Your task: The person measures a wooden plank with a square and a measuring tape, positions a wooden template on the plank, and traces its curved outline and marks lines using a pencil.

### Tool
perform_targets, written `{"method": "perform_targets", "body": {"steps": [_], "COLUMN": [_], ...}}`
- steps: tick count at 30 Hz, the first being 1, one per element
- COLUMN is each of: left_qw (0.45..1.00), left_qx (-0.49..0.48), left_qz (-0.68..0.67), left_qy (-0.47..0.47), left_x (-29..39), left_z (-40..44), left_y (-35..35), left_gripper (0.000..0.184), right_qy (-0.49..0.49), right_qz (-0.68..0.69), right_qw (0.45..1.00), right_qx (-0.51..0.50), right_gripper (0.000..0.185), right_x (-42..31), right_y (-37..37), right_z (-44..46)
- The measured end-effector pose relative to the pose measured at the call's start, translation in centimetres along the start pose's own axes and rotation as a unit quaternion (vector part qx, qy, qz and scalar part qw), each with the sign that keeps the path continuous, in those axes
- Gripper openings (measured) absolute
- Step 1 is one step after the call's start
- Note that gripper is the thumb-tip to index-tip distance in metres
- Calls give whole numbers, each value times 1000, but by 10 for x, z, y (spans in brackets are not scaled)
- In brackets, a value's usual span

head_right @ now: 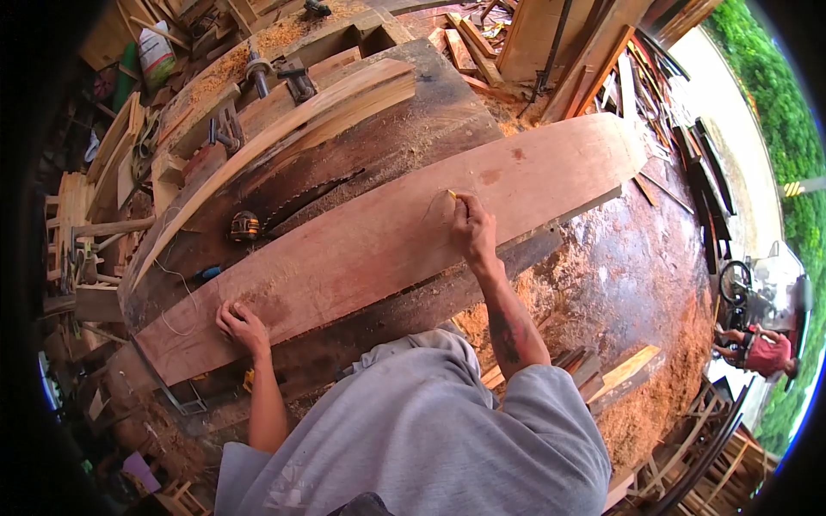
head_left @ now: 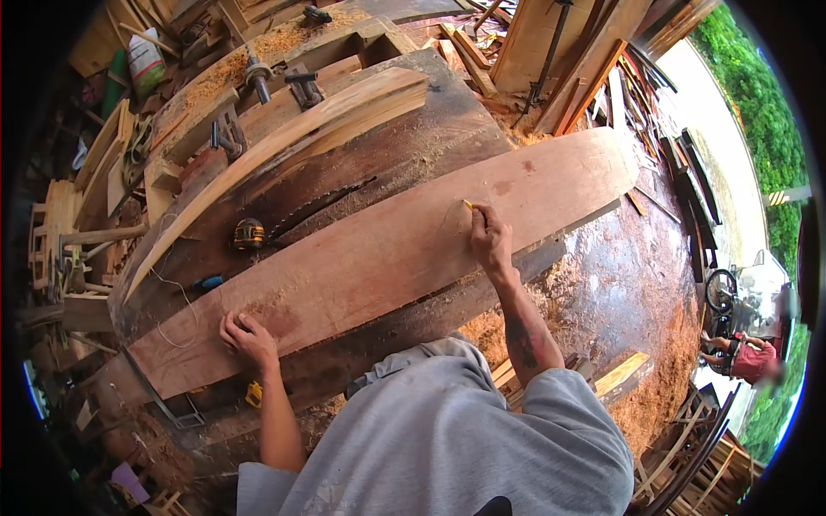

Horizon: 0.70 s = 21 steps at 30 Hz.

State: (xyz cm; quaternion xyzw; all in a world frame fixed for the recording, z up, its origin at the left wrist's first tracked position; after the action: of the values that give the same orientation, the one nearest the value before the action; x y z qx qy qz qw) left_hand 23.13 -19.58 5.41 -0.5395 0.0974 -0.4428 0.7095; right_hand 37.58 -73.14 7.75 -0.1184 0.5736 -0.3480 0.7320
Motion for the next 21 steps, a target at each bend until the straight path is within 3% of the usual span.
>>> {"method": "perform_targets", "body": {"steps": [1,21], "left_qw": [1000,1000], "left_qx": [-5,-11], "left_qz": [0,-10], "left_qy": [-6,-5], "left_x": [0,-7], "left_z": [0,-1], "left_y": [0,5], "left_gripper": [31,33], "right_qy": [44,111], "right_qz": [-6,-28], "right_qw": [999,987], "right_qx": [-6,109], "right_gripper": [18,25], "right_x": [3,38], "right_y": [-2,-31], "right_z": [0,-31]}}
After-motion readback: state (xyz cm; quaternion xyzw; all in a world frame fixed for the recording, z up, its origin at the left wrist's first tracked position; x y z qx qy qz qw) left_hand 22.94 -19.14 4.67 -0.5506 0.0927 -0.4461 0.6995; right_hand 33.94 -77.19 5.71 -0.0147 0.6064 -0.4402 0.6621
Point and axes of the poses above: each hand's wrist, its own z-axis towards the middle knuckle, its own y-axis out of the palm, x = y × z, the point moved 6 cm from there along z, towards the middle knuckle, and after that the axes turned 9 degrees about -y, right-handed, at the moved point
